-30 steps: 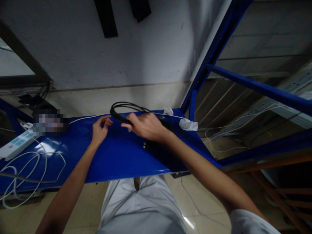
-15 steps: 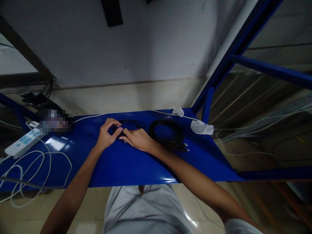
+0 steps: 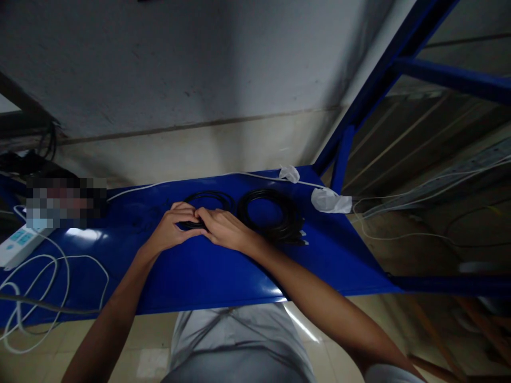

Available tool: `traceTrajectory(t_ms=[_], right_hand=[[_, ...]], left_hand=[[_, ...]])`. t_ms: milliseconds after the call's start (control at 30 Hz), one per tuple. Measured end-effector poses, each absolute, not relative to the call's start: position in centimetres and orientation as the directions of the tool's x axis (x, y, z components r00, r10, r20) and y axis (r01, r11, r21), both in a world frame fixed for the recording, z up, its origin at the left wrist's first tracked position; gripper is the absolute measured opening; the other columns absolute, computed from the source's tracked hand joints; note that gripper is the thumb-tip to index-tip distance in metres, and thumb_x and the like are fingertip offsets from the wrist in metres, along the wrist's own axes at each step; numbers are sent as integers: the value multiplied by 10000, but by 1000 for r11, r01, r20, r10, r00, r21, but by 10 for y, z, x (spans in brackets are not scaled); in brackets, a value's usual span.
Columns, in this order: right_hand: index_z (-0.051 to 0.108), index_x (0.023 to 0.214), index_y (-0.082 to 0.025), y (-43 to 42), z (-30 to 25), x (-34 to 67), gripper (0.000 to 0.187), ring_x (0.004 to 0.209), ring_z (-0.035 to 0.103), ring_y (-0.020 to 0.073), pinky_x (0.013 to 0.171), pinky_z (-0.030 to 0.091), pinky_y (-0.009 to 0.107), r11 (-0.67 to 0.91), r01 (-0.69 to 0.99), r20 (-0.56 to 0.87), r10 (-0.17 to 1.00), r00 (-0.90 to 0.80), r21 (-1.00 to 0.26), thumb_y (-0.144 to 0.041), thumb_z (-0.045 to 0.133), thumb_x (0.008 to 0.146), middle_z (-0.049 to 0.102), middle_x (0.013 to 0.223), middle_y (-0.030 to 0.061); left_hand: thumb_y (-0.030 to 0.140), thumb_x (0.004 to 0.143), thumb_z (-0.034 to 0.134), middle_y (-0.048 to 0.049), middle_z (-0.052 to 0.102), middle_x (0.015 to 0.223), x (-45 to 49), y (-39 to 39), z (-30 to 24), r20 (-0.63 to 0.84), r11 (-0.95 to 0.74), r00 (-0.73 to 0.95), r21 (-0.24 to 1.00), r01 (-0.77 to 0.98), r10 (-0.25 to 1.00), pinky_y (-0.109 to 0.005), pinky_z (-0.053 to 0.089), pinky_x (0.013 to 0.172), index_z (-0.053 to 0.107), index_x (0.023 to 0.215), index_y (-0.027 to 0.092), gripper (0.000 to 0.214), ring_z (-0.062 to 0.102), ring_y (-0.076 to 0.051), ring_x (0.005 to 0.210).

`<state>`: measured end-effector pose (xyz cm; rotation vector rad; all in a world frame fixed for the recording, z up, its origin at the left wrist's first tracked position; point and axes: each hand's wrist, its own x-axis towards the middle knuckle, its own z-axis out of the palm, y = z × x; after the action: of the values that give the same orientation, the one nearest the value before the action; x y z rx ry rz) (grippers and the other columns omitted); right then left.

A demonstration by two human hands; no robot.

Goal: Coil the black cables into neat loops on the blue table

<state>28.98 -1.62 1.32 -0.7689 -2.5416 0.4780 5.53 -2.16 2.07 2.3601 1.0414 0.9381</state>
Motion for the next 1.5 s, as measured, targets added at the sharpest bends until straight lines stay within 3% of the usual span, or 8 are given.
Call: traceTrajectory(t_ms=[167, 400, 800, 967, 1067, 1300, 1500], right_hand=[[580, 1250, -178, -11, 14, 293, 187, 985, 711, 255, 930, 470, 379, 833, 427, 306, 534, -788, -352, -316, 597, 1125, 761, 1129, 125], [689, 1153, -149, 1, 13, 297, 356, 957, 709, 256, 926, 410, 371, 869, 439, 259, 489, -833, -230, -466, 528, 1144, 779, 1007, 112], [727, 1079, -151, 3, 16, 302, 417, 953, 700, 247, 942, 429, 356, 866, 412, 272, 484, -831, -282, -543, 587, 1094, 774, 991, 103], [721, 1146, -143, 0, 19, 302, 410, 946, 687, 240, 932, 426, 362, 871, 387, 267, 467, -843, -303, -521, 562, 1122, 768, 1023, 111], [714, 1169, -151, -3, 25, 302, 424, 950, 683, 237, 951, 422, 370, 865, 382, 260, 470, -843, -325, -539, 547, 1130, 764, 1041, 107], [728, 1086, -162, -5, 30, 299, 373, 985, 685, 231, 966, 408, 382, 871, 355, 250, 447, -859, -339, -421, 474, 1177, 780, 1034, 97], [787, 1085, -180, 0, 31, 305, 297, 1047, 671, 250, 1001, 417, 413, 855, 380, 212, 469, -857, -353, -394, 586, 1127, 777, 1033, 96]], left_hand=[[551, 867, 893, -49, 808, 930, 50, -21, 23, 359, -595, 494, 637, 491, 792, -532, 495, 1060, 805, 846, 286, 280, 745, -294, 1010], [505, 849, 912, -86, 800, 1082, 33, -19, 30, 286, -544, 488, 637, 546, 825, -562, 462, 1128, 817, 864, 277, 247, 713, -325, 1169], [462, 874, 896, -86, 818, 1137, 22, -16, 31, 208, -549, 600, 693, 467, 773, -584, 428, 1204, 853, 999, 311, 201, 688, -324, 1274], [524, 865, 898, -67, 836, 1017, 33, -17, 28, 212, -521, 586, 737, 430, 782, -611, 366, 1261, 855, 936, 305, 234, 768, -307, 1106], [521, 905, 861, -59, 828, 957, 34, -18, 29, 206, -520, 584, 732, 440, 785, -593, 403, 1233, 847, 884, 297, 225, 785, -289, 1009], [425, 922, 845, -44, 822, 1007, 27, -17, 30, 171, -526, 607, 707, 473, 776, -578, 395, 1241, 841, 952, 301, 127, 776, -262, 1010], [334, 885, 838, -31, 822, 1037, 27, -19, 29, 173, -543, 606, 673, 503, 776, -615, 367, 1276, 852, 1042, 324, 158, 771, -257, 1024]])
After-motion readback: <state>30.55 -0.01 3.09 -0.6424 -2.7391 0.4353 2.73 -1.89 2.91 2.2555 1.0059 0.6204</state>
